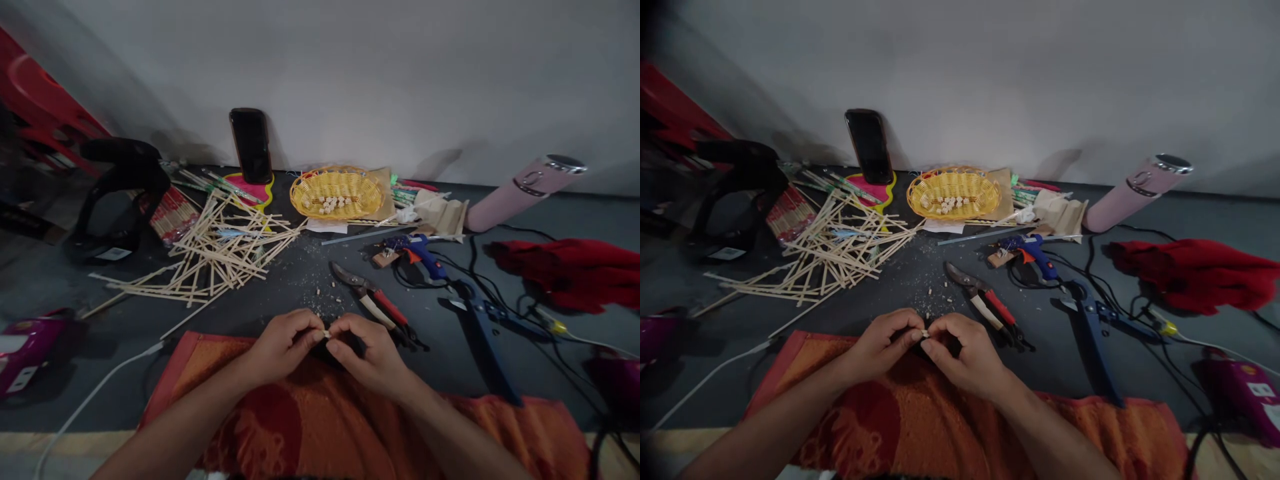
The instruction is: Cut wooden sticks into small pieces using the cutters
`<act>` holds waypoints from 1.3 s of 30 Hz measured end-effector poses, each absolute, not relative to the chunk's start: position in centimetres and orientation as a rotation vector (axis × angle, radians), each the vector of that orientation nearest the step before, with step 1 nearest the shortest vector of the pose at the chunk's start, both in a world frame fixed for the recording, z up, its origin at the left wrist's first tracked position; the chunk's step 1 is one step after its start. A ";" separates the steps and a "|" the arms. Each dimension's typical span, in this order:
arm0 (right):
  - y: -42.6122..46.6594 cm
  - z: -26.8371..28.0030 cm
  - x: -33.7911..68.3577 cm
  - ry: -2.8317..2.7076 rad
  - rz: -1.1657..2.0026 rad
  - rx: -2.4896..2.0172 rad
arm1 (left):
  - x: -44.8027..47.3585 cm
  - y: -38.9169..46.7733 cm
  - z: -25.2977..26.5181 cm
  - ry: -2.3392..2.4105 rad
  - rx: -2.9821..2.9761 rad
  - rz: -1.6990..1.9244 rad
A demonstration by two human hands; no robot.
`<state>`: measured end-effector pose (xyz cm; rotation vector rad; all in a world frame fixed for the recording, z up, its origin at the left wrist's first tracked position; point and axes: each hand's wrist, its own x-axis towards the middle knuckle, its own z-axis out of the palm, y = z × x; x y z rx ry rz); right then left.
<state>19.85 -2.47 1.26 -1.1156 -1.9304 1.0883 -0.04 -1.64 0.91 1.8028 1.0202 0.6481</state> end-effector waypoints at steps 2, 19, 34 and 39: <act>-2.5 1.1 19.8 -1.939 1.057 -1.137 | 0.0 -1.6 0.8 1.035 1.850 0.636; -2.2 0.9 20.6 -1.958 0.842 -1.259 | -0.1 -1.7 0.9 1.102 1.661 0.670; -2.4 -0.1 19.5 -1.912 0.833 -1.116 | 0.2 -1.9 0.9 1.084 1.550 0.620; -2.4 -0.2 19.4 -1.897 0.856 -1.141 | 0.3 -2.2 0.5 1.121 1.476 0.662</act>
